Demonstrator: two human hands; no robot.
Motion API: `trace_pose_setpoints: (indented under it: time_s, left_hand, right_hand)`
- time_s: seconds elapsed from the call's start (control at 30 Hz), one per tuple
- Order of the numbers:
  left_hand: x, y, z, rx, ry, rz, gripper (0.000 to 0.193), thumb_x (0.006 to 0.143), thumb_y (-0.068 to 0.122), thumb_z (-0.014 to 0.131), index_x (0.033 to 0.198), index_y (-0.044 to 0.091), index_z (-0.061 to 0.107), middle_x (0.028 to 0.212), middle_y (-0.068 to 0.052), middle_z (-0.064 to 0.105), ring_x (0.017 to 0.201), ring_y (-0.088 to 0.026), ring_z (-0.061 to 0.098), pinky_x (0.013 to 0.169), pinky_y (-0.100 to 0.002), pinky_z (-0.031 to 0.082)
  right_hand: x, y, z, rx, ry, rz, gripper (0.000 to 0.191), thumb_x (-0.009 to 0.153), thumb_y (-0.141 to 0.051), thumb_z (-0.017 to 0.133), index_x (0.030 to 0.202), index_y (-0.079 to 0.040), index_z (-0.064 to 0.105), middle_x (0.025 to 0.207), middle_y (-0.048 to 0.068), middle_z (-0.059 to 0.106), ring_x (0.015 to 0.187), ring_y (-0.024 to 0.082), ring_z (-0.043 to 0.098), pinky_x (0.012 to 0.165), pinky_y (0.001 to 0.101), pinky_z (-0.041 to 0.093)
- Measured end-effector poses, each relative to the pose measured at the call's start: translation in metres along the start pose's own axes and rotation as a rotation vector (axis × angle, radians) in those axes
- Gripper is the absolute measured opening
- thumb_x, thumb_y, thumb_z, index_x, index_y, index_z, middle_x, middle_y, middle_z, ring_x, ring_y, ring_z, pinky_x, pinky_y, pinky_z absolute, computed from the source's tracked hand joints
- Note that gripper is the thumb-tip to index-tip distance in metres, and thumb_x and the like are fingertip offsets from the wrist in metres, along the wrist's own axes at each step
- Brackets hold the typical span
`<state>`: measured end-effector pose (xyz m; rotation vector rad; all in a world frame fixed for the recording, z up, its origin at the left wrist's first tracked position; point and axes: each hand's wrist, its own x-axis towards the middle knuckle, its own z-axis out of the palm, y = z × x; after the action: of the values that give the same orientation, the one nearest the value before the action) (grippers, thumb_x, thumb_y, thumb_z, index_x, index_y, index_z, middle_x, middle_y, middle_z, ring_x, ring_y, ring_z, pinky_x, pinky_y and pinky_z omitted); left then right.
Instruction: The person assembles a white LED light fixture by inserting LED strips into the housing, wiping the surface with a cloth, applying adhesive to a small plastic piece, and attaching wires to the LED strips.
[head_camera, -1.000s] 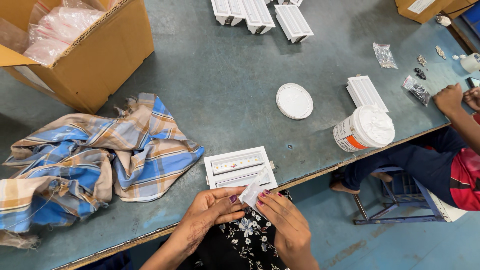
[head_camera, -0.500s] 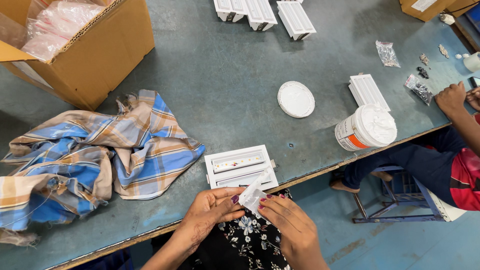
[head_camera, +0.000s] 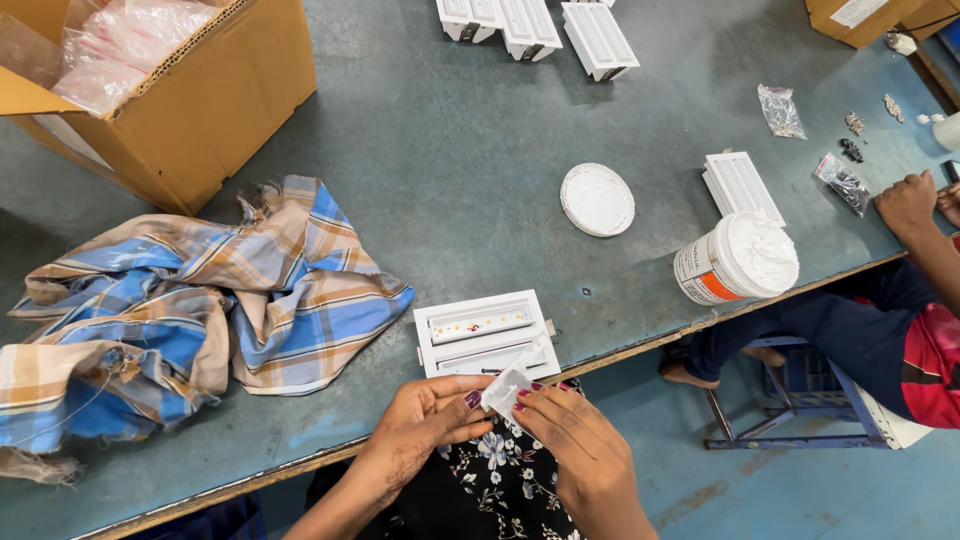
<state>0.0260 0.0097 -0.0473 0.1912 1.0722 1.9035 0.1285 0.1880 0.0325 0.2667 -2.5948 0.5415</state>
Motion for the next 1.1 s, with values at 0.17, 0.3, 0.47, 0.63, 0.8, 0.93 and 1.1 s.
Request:
trace_pose_setpoints:
  time_s: [0.17,0.3,0.47,0.63,0.8,0.93,1.1]
  left_hand:
    - [0.001,-0.003,0.001,0.014,0.031,-0.028,0.048,0.097,0.024,0.061,0.135,-0.006,0.062,0.125,-0.015,0.075,0.107,-0.019,0.074,0.098,-0.034,0.06]
    - [0.002,-0.002,0.002,0.0,0.014,-0.027,0.047,0.097,0.023,0.06,0.135,-0.006,0.062,0.124,-0.015,0.074,0.106,-0.019,0.074,0.098,-0.034,0.06]
    - [-0.001,0.003,0.003,-0.04,0.009,-0.03,0.046,0.098,0.022,0.058,0.135,-0.006,0.062,0.125,-0.016,0.074,0.107,-0.019,0.074,0.099,-0.034,0.06]
    - [-0.002,0.007,0.005,-0.081,0.019,0.001,0.045,0.097,0.016,0.058,0.133,-0.009,0.06,0.122,-0.02,0.074,0.106,-0.021,0.075,0.099,-0.034,0.06]
    - [-0.001,0.008,0.003,-0.093,0.035,-0.029,0.046,0.097,0.016,0.058,0.134,-0.01,0.06,0.121,-0.02,0.074,0.106,-0.021,0.075,0.099,-0.033,0.06]
    - [-0.002,0.011,-0.002,-0.093,0.042,-0.026,0.046,0.097,0.016,0.059,0.135,-0.011,0.06,0.122,-0.02,0.074,0.111,-0.022,0.074,0.099,-0.032,0.06]
    - [0.0,0.01,-0.001,-0.065,0.037,-0.032,0.047,0.097,0.016,0.059,0.135,-0.009,0.059,0.125,-0.019,0.074,0.114,-0.024,0.074,0.098,-0.031,0.06]
  right_hand:
    - [-0.004,0.001,-0.007,0.005,-0.016,0.011,0.036,0.077,0.006,0.058,0.108,-0.003,0.075,0.111,0.009,0.076,0.112,0.027,0.072,0.101,0.0426,0.055]
    - [-0.003,0.001,-0.005,-0.006,0.028,-0.009,0.032,0.08,0.005,0.058,0.106,-0.002,0.075,0.11,0.009,0.076,0.112,0.027,0.072,0.103,0.0433,0.054]
    - [-0.005,0.001,0.008,0.01,0.039,0.002,0.034,0.08,0.007,0.057,0.108,-0.002,0.075,0.111,0.01,0.076,0.112,0.028,0.072,0.103,0.0424,0.055]
    - [-0.02,-0.002,0.017,0.011,0.081,0.037,0.034,0.081,0.008,0.058,0.108,-0.002,0.076,0.113,0.01,0.076,0.114,0.028,0.072,0.104,0.0426,0.054]
    - [-0.032,0.003,0.018,0.019,0.086,0.029,0.038,0.078,0.009,0.056,0.108,-0.001,0.076,0.113,0.012,0.076,0.114,0.03,0.072,0.104,0.0432,0.053]
    - [-0.031,0.008,0.014,0.061,0.127,0.036,0.036,0.079,0.01,0.056,0.108,-0.001,0.075,0.111,0.012,0.076,0.113,0.029,0.073,0.106,0.0435,0.054]
    - [-0.016,0.014,0.01,0.039,0.152,0.027,0.038,0.08,0.015,0.054,0.11,0.001,0.073,0.114,0.013,0.076,0.116,0.03,0.072,0.108,0.044,0.053]
